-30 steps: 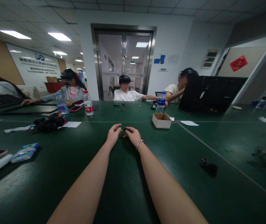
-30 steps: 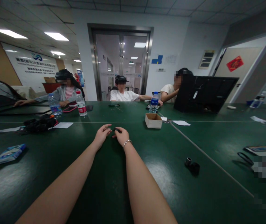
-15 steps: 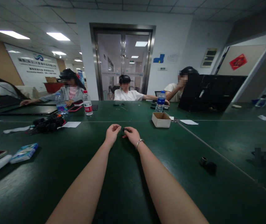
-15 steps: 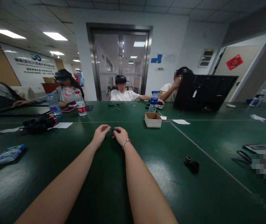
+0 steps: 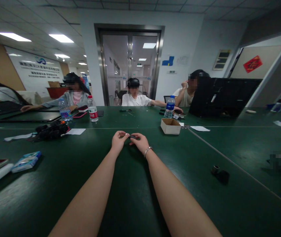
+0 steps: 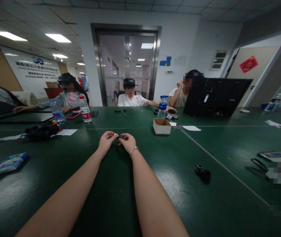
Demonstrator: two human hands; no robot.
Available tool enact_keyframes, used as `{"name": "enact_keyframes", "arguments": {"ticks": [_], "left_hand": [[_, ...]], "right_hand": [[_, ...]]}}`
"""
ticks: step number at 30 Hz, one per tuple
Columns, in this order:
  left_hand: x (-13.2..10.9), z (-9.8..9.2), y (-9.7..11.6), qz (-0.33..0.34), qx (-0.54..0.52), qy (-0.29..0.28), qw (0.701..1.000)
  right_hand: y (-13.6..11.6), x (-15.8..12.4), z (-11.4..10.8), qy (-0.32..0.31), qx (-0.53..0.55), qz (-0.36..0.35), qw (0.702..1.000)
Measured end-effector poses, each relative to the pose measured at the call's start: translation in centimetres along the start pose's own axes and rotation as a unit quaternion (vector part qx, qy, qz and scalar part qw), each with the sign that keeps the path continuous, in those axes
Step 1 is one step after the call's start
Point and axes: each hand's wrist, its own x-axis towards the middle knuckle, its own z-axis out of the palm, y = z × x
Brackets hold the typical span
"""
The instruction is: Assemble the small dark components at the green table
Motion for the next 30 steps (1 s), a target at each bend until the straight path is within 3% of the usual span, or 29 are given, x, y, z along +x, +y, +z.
{"name": "enact_keyframes", "arguments": {"ticks": [10, 20, 30], "left_hand": [[0.1, 0.0, -0.1, -0.020, 0.008, -0.036, 0.999], [0.0, -0.1, 0.0, -0.019, 0.029, -0.024, 0.999], [0.0, -0.3, 0.3, -0.046, 0.084, 0.003, 0.995]], "right_hand": [[-0.1, 0.4, -0.4, 0.006, 0.178, 0.051, 0.983], [0.7, 0.4, -1.1, -0.051, 0.223, 0.036, 0.973], [0.4, 0.1, -1.5, -0.065, 0.226, 0.032, 0.972]]}}
